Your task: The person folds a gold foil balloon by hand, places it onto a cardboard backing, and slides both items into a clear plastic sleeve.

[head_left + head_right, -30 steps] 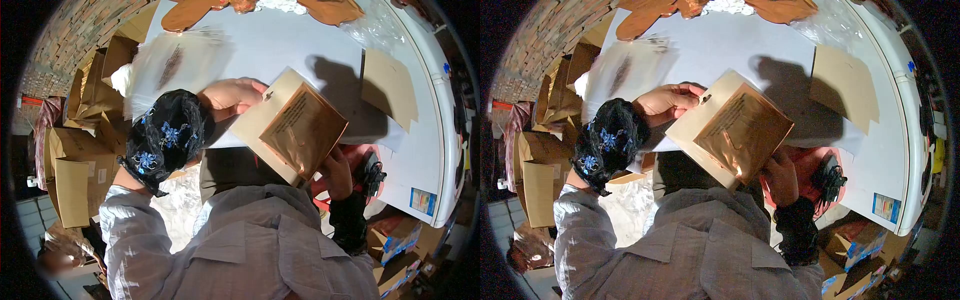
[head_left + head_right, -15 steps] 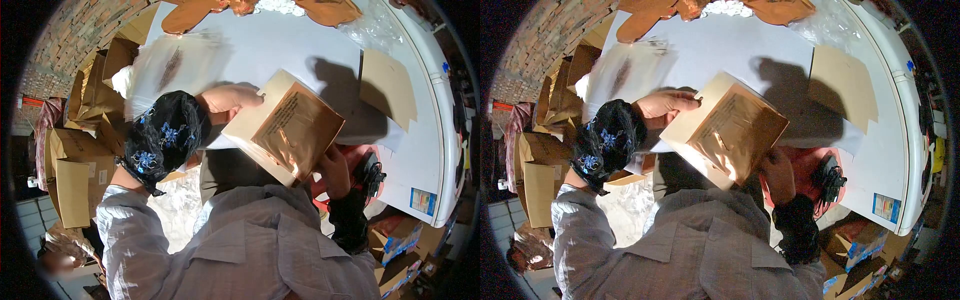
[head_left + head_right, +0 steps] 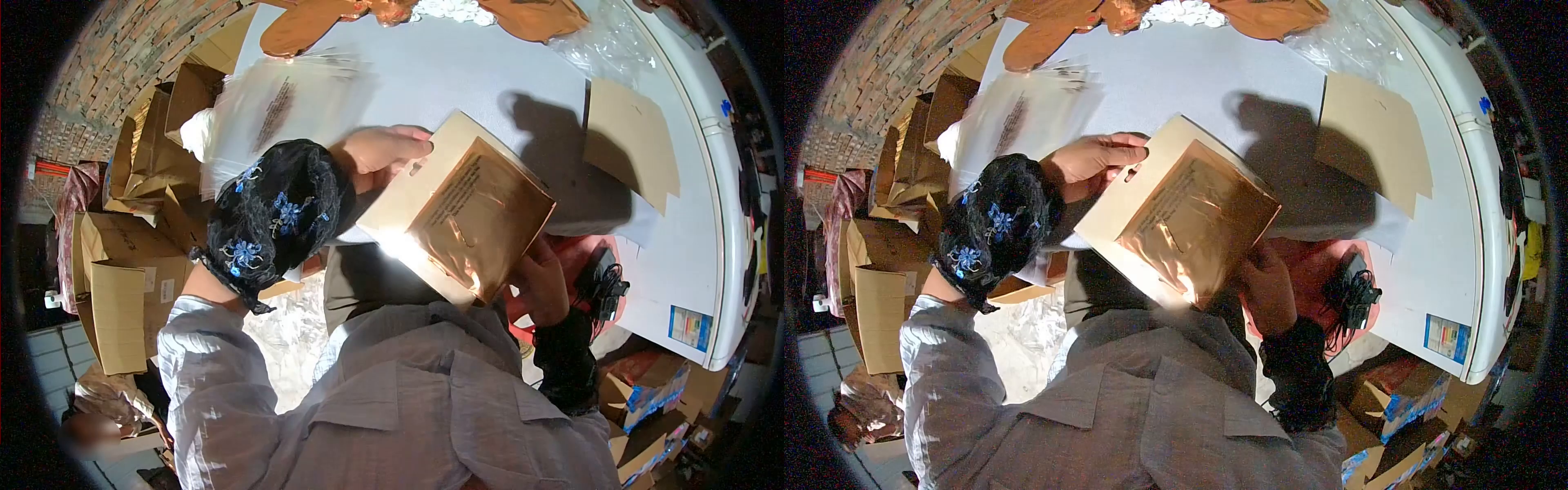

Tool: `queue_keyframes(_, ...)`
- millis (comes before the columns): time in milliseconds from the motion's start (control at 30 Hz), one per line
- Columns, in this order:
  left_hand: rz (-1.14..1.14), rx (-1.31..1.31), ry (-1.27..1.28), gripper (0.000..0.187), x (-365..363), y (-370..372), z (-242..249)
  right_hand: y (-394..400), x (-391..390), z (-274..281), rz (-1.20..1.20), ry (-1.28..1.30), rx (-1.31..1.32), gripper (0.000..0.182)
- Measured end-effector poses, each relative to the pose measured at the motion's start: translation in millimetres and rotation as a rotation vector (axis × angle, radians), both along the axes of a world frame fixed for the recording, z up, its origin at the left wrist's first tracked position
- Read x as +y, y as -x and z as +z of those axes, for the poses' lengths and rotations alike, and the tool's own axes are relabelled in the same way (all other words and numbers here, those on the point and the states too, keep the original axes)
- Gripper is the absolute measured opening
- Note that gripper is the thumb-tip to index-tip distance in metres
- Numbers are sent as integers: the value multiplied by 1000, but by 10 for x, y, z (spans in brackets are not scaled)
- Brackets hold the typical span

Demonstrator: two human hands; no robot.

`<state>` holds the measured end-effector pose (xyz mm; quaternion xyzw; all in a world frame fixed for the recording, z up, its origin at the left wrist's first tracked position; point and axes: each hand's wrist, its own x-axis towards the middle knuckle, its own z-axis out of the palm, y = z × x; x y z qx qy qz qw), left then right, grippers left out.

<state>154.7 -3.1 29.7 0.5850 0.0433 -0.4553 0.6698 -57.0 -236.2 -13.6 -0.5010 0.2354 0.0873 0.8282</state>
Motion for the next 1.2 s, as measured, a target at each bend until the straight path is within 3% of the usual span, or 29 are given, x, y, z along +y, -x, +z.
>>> queue_keyframes(100, -31, -90, 79, 13, -8, -43, -153, 19, -68, -32, 44, -17, -10, 35)
queue_keyframes(200, -69, -190, -32, 14, -53, -84, -182, 55, -90, -54, 63, -14, 1, 35)
queue_keyframes(600, -94, -62, -19, 16, -58, -173, -29, 2, -50, -122, 17, 57, 23, 32)
queue_keyframes(800, -229, -309, 37, 14, -11, -192, -154, 17, -70, -109, 65, 94, 50, 35)
queue_keyframes(1000, 3, 28, -27, 17, -58, 39, 257, 24, -9, 6, 28, 66, 16, 34)
queue_keyframes(1133, -235, -171, -192, 24, 264, 94, 112, 51, -122, -83, 149, 360, -20, 36)
queue_keyframes(1200, -228, -151, -225, 23, 304, 172, 38, 55, -53, -28, 72, 175, -10, 37)
